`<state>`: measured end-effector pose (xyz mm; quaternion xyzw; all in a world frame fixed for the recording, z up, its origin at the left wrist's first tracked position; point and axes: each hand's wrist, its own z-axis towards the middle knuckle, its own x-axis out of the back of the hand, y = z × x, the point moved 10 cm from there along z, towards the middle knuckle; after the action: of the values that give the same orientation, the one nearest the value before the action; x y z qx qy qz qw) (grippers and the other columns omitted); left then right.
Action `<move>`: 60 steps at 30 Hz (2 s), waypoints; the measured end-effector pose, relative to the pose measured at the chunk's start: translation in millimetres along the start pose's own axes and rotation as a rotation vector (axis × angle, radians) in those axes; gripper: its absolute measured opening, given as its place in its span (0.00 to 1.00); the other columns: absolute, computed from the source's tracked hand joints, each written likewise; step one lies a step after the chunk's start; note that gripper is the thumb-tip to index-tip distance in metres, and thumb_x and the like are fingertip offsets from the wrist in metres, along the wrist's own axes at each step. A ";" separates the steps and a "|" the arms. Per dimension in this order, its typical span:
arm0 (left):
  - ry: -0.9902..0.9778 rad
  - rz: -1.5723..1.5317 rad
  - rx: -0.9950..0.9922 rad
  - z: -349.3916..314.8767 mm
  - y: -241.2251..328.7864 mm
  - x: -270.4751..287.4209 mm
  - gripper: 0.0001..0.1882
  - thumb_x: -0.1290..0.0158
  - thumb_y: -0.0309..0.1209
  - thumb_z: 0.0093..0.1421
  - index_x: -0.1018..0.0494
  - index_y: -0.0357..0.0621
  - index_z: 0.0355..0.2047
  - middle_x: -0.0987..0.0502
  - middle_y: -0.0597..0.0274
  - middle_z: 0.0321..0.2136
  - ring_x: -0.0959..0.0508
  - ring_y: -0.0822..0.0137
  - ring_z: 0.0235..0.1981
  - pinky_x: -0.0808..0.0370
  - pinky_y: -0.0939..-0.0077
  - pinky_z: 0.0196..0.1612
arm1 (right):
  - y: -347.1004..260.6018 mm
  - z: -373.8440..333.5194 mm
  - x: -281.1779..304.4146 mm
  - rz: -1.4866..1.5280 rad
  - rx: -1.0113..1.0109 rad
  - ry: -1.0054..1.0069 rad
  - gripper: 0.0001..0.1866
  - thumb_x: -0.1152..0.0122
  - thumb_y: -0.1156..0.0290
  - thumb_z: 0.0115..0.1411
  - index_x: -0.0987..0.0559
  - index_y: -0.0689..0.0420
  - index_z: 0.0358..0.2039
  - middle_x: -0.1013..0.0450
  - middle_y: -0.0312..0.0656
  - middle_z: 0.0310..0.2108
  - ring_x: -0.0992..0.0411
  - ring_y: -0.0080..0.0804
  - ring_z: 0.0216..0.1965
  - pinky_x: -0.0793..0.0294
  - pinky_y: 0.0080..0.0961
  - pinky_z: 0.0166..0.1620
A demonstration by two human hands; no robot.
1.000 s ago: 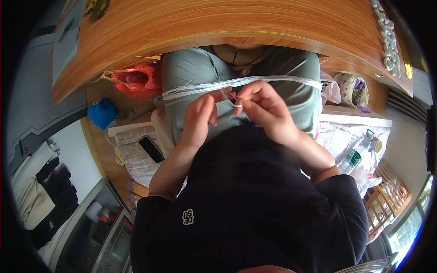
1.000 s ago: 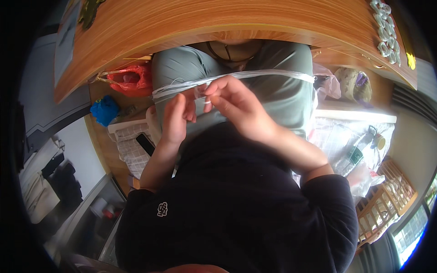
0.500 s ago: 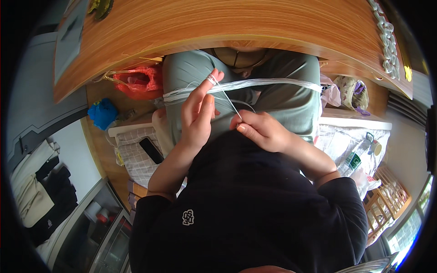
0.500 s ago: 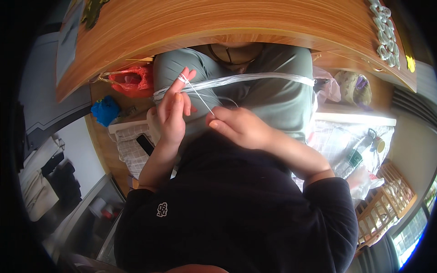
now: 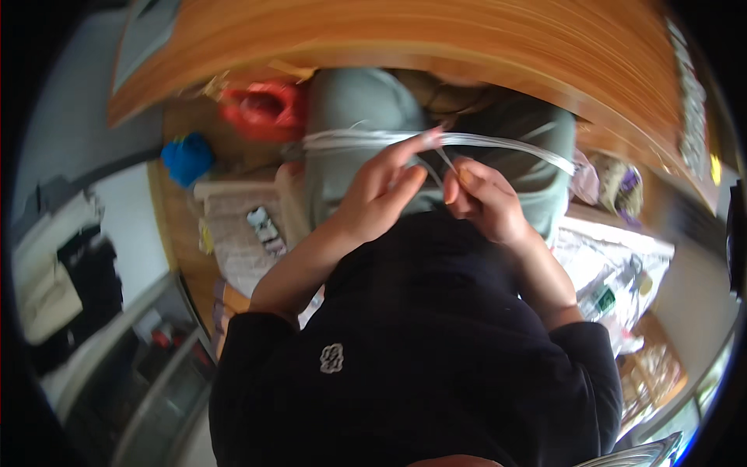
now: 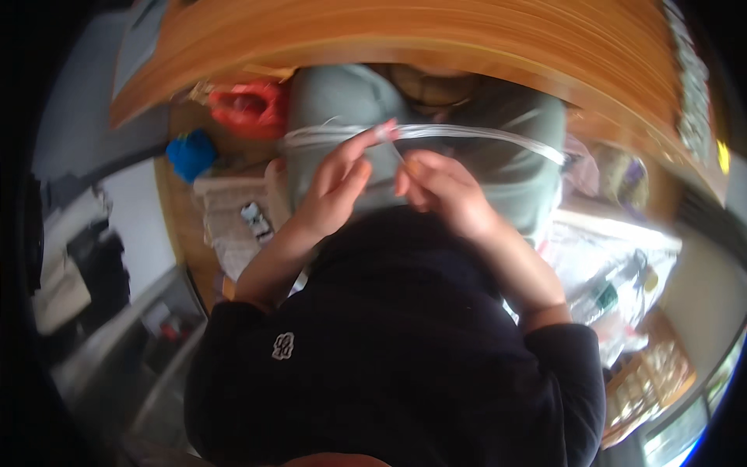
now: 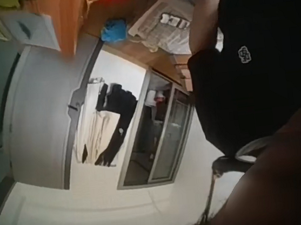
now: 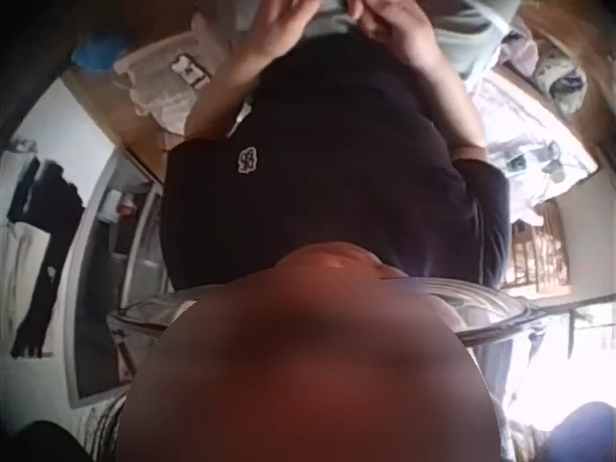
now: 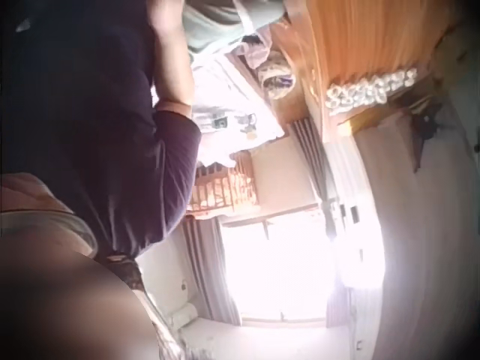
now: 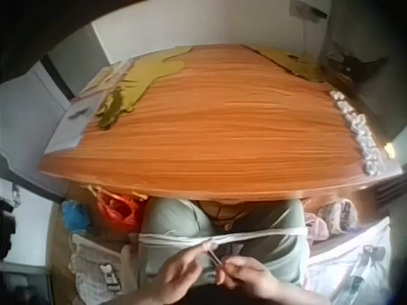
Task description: Measuring and preparing white string or cord at a desk.
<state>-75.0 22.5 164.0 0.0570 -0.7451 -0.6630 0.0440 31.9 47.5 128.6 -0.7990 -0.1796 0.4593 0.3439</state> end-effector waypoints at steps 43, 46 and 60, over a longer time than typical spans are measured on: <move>-0.167 -0.542 -0.111 -44.2 -26.1 0.6 0.14 0.51 0.40 0.63 0.25 0.44 0.39 0.21 0.57 0.35 0.22 0.62 0.30 0.28 0.69 0.34 | 23.7 -6.8 3.2 -0.652 -0.171 0.177 0.12 0.57 0.66 0.69 0.29 0.61 0.34 0.38 0.32 0.23 0.46 0.16 0.23 0.49 0.15 0.27; -0.070 0.016 -0.238 -41.7 -17.9 16.7 0.14 0.53 0.39 0.65 0.25 0.41 0.37 0.21 0.61 0.30 0.26 0.67 0.26 0.28 0.69 0.32 | 17.9 -10.4 3.1 -0.503 -0.030 0.213 0.11 0.56 0.66 0.68 0.29 0.60 0.36 0.38 0.31 0.24 0.46 0.15 0.24 0.49 0.14 0.27; 0.145 0.058 -0.147 -37.8 -25.9 36.1 0.14 0.48 0.39 0.63 0.22 0.42 0.38 0.19 0.58 0.32 0.20 0.67 0.28 0.26 0.73 0.35 | 37.3 -0.6 -11.5 -0.334 -0.167 0.149 0.14 0.59 0.64 0.70 0.32 0.58 0.31 0.48 0.27 0.16 0.51 0.17 0.19 0.53 0.18 0.25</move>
<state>-104.7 -22.7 142.4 0.0798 -0.6907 -0.7085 0.1211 25.4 14.3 109.2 -0.8158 -0.3209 0.3189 0.3602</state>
